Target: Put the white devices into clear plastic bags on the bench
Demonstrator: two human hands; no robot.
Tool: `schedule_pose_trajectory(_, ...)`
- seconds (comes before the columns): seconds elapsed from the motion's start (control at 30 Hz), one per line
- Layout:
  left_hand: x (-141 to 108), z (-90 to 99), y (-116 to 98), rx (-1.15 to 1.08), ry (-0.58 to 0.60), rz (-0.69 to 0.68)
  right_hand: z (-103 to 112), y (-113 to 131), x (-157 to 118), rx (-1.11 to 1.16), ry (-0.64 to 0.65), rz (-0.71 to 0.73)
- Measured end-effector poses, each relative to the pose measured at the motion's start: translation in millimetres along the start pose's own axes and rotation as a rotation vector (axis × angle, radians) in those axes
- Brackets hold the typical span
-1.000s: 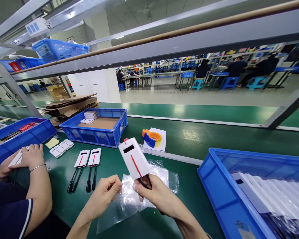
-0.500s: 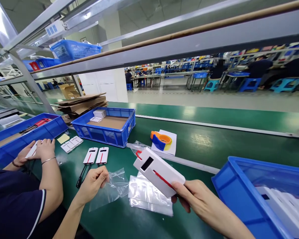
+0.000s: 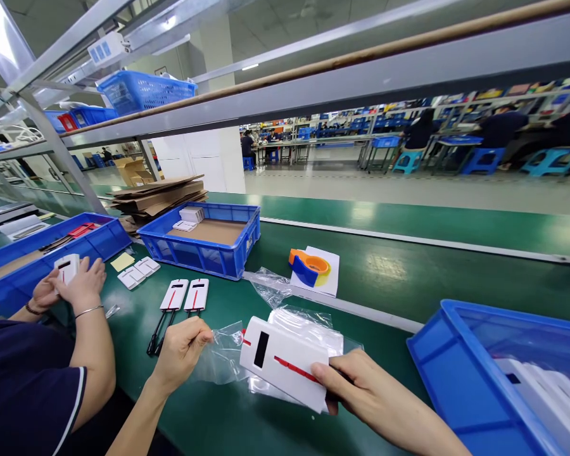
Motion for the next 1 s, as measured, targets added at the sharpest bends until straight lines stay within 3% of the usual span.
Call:
schedule_pose_trajectory(0.13,-2.2,-0.6,-5.8,0.085,-0.046,-0.074,-8.1,-5.7,-1.2,0.148,0.134,-0.046)
schedule_pose_trajectory(0.33,-6.0,-7.1,-12.1,0.149,-0.064,-0.129,-9.5,-21.9,-1.1,0.198,0.149,-0.171)
schedule_pose_trajectory(0.7,-8.2,-12.9,-16.1,0.163,-0.075,-0.120,-3.8,-0.2,-5.3,0.131,0.166,-0.136)
schedule_pose_trajectory(1.0,-8.2,-16.7,-18.9,0.188,-0.073,-0.112,-1.3,-4.2,-5.7,0.130,0.159,-0.092)
Point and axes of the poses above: each hand's wrist, its own x-axis towards the middle knuckle, its own z-axis out of the back of the hand, y = z × x, the point moved 6 cm from there along x, towards the middle knuckle, and after that the axes turned 1 degree about z, right-handed, at the moved point
